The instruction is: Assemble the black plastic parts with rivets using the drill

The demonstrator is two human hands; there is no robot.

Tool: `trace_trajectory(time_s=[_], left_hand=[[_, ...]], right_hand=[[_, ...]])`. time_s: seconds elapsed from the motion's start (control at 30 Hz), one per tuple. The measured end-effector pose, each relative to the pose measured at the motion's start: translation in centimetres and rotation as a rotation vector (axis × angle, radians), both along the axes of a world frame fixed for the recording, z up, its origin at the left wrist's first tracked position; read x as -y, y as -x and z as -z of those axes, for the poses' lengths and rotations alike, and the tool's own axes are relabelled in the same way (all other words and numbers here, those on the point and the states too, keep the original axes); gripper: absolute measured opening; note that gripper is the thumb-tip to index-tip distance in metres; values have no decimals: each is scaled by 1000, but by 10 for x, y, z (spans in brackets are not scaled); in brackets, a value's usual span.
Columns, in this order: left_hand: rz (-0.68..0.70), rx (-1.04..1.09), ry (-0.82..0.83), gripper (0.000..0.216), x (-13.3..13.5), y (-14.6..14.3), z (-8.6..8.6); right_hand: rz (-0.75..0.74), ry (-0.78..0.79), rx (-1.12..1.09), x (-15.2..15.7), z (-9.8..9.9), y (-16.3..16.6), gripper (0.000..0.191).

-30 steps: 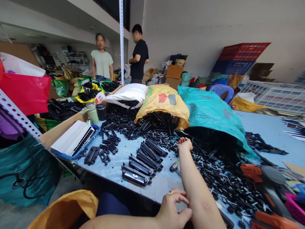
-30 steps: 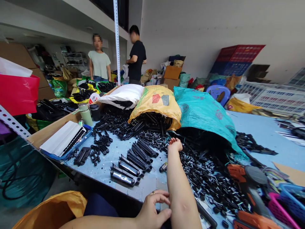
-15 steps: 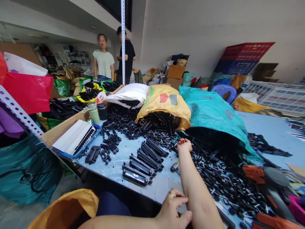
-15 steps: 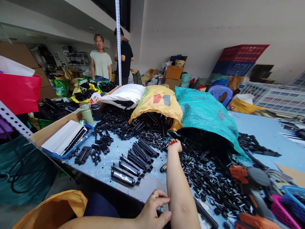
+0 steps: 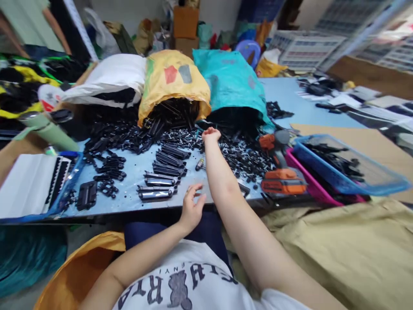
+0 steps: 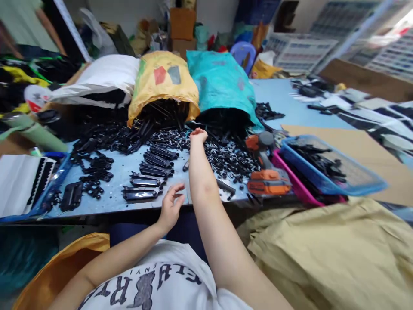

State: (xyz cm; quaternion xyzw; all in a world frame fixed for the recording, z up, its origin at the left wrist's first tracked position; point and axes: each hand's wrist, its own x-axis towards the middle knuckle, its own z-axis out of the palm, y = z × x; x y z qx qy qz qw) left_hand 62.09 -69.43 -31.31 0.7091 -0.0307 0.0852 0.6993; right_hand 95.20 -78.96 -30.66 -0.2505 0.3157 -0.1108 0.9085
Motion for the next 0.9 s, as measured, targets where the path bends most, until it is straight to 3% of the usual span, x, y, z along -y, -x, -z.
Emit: trace_trajectory(time_s=[0.13,0.23,0.37,0.43,0.6,0.7,0.8,0.9], left_hand=[[166,92,-123,43,3,-2,2],[251,179,-195,46,3,12,-4],[371,332,-278,57,2,33,-10],[397,384,-327,62,5,29,-11],[332,455,-488,62,10,-32,-17],[208,429,-516,62,2,-65,-12],[20,293,-438,57,-8,-79,2],[-7,200,-425,55,-18,-77,14]], right_hand=[[54,-26,26,2,3,-8,25],[57,-39,50,3,-1,-9,24],[11,-54,102,-2,-12,-1,22],[-29,-62,136,-9,-18,4,21],[-185,-55,205,-37,-28,12,20],[-237,-30,208,-52,-33,20,23],[-218,-9,177,-59,-33,22,26],[-224,35,153,-58,-27,12,27]])
